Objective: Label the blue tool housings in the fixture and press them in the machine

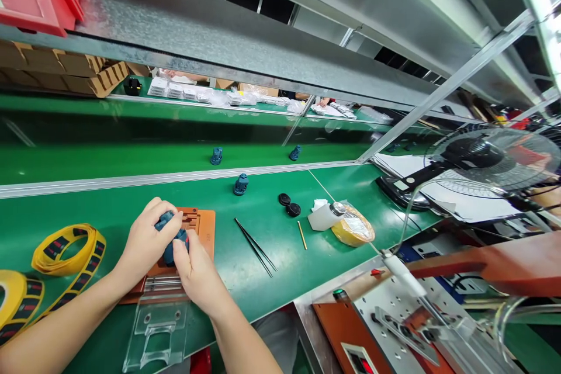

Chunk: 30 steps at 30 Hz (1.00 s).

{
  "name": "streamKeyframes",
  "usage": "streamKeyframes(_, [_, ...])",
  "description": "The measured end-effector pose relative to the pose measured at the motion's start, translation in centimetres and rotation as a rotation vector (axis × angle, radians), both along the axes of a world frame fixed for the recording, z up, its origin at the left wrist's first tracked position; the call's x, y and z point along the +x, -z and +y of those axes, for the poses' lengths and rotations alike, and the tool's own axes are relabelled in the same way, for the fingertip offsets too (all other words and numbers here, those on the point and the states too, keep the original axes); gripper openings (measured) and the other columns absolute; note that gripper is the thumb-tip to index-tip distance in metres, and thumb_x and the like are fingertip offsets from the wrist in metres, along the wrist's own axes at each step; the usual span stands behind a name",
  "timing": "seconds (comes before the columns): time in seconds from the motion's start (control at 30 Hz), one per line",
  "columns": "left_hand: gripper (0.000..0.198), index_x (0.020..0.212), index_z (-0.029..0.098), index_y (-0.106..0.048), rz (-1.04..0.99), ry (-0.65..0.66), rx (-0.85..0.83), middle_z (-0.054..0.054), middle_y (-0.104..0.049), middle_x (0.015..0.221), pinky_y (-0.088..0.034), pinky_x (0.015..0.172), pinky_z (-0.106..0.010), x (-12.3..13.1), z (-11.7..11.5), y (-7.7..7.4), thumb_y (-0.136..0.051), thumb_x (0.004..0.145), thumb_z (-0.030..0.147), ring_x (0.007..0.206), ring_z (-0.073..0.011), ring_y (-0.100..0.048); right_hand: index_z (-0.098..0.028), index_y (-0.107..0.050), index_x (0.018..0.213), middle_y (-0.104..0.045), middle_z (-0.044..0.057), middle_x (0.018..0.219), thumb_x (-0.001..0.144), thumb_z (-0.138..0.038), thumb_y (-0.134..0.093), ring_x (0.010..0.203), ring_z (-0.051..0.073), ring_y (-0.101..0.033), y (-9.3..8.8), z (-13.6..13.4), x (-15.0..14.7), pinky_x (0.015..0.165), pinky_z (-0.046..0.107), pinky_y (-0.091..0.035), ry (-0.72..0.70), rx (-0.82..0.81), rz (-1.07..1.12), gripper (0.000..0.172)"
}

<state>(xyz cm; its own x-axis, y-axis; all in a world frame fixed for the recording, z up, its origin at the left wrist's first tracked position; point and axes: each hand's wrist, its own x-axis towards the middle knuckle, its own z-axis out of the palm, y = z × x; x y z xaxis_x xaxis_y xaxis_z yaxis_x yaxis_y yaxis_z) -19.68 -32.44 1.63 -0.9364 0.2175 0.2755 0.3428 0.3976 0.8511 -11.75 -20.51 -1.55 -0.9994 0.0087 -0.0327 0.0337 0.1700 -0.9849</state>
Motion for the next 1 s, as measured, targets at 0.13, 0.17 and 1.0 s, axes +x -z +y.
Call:
streamKeyframes(0.13, [0.020,0.075,0.025,-0.061,0.007,0.066,0.049,0.001,-0.055,0.082,-0.041,0.076,-0.032,-0.6,0.0,0.5,-0.057,0.089,0.038,0.078,-0.0186,-0.057,-0.021,-0.055,0.115,-0.064,0.004,0.097,0.100,-0.046,-0.051,0.080,0.017,-0.060,-0.8,0.7,-0.2,0.071,0.028,-0.050,-0.047,0.077,0.072,0.030])
streamKeyframes(0.17, [0.020,0.075,0.025,-0.062,0.001,0.091,0.072,0.001,-0.055,0.082,-0.042,0.076,-0.031,-0.7,0.0,0.6,-0.059,0.089,0.039,0.079,-0.0188,-0.057,-0.021,-0.055,0.122,-0.065,0.005,0.106,0.099,-0.043,-0.052,0.090,0.019,-0.062,-1.1,0.9,-0.1,0.080,0.031,-0.051,-0.060,0.087,0.104,0.032])
streamKeyframes(1.0, [0.036,0.127,0.018,-0.060,-0.123,-0.168,0.078,-0.010,-0.062,0.128,-0.056,0.091,-0.047,-21.7,13.8,3.0,-0.064,0.095,0.035,0.109,-0.0247,-0.065,-0.009,-0.047,0.138,-0.052,0.023,0.143,0.077,-0.032,-0.075,0.136,0.037,-0.047,6.5,18.5,-8.0,0.111,0.048,-0.040,0.719,0.638,0.110,0.072])
